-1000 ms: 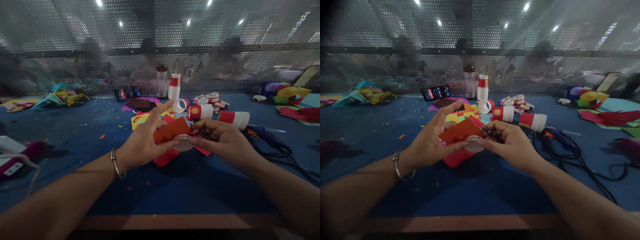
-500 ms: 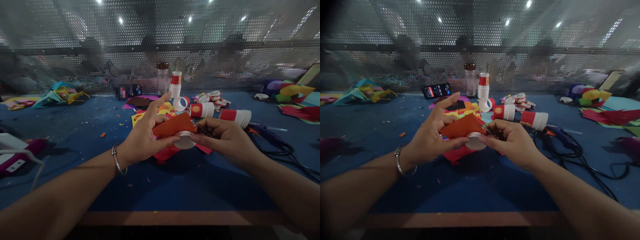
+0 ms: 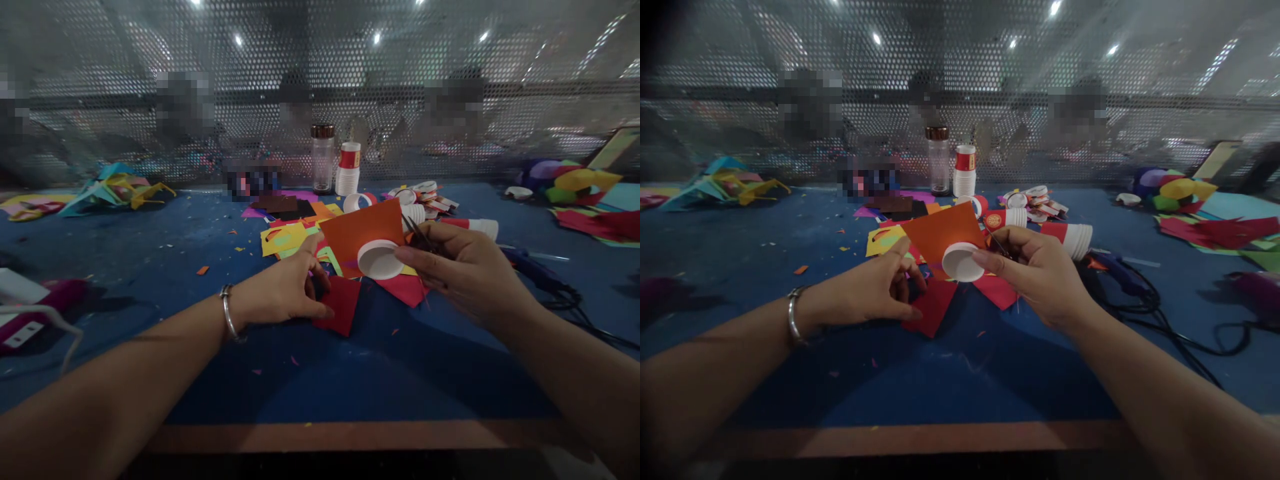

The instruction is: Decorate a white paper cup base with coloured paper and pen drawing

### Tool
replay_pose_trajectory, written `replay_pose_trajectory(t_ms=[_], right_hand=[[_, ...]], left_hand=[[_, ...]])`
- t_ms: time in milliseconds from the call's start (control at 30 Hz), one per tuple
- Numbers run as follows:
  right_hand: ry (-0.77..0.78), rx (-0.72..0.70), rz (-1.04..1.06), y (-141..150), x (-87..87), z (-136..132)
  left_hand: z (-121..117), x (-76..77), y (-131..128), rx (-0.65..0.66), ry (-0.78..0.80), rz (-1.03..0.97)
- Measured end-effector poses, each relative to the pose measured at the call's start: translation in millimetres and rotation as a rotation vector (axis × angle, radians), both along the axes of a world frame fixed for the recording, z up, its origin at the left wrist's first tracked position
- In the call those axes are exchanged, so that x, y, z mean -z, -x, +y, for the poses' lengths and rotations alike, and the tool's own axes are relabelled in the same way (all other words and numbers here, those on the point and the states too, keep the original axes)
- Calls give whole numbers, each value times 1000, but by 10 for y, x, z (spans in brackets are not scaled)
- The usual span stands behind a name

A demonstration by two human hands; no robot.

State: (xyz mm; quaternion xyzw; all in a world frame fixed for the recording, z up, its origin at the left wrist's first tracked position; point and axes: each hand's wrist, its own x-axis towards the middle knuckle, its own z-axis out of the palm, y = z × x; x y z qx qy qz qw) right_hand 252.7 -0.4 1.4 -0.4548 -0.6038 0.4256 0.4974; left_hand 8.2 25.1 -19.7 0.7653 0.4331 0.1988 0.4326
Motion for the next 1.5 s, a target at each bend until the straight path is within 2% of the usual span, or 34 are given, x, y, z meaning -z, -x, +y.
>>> replay_pose_trajectory(t_ms=[133, 233, 367, 433, 633, 967, 1267, 1500], right_hand=[[36, 46, 102, 5, 1, 3], [76, 54, 143, 18, 2, -1], [94, 19, 153, 59, 11, -11], [95, 7, 139, 84, 15, -17], [64, -8, 84, 112, 12, -31], [113, -28, 69, 56, 16, -32], [135, -79, 40, 37, 2, -46], [105, -17, 90, 23, -5, -55]], left_hand=[[-11, 30, -26, -82, -56, -110], [-5, 25, -96, -94, -68, -288], [-37, -21, -236, -4, 107, -599], [-67, -39, -291, -27, 168, -674], [-99, -25, -303, -137, 253, -632], [-29, -21, -195, -169, 171, -652], [19, 31, -179, -252, 190, -741], [46, 22, -154, -296, 139, -728]])
